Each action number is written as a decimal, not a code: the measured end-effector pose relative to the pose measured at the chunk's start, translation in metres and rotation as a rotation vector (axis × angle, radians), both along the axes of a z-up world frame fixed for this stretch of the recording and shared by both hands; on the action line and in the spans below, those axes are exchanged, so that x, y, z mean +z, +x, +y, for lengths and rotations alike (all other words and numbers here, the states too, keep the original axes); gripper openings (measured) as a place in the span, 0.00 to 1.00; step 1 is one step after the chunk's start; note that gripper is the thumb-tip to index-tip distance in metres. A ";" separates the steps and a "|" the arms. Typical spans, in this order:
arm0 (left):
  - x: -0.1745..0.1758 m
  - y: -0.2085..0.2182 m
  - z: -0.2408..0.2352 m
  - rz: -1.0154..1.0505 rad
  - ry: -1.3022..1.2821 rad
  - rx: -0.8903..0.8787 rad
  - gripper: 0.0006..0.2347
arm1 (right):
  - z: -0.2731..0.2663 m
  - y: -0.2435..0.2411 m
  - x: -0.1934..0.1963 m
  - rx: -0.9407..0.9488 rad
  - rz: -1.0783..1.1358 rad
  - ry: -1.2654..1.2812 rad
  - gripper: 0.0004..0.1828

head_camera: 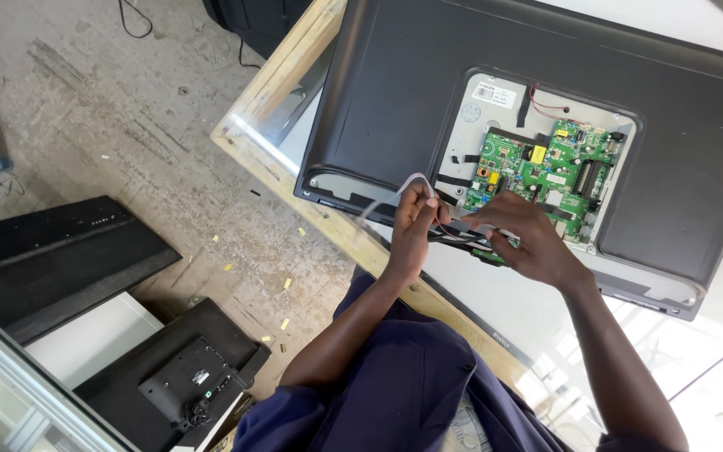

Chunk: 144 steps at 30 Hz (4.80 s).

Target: The person cuts a piece of black tape with scissors and applies it to a circuit board inside a disassembled television. They then connect a white ribbon cable to the board and plug a power cord into the back of the device.

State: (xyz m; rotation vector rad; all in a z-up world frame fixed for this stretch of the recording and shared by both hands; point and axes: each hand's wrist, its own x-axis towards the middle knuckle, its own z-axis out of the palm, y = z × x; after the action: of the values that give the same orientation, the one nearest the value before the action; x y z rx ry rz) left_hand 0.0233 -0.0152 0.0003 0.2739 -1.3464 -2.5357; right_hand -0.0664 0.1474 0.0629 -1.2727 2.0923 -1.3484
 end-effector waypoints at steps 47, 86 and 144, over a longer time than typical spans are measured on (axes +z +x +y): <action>0.006 -0.026 -0.044 -0.014 0.024 -0.057 0.12 | 0.017 -0.019 0.003 -0.017 -0.636 0.018 0.18; -0.025 -0.033 -0.043 -0.055 -0.085 -0.085 0.14 | -0.003 -0.021 -0.030 -0.099 0.304 0.635 0.07; -0.019 -0.029 -0.038 -0.074 -0.133 -0.103 0.13 | 0.001 -0.069 -0.106 -0.105 0.240 1.102 0.04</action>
State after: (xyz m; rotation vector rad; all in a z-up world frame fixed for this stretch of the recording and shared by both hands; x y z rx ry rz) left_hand -0.0062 -0.0531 -0.0192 0.2809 -1.5877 -2.5262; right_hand -0.1351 0.1486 -0.0427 -0.8229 2.4555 0.0711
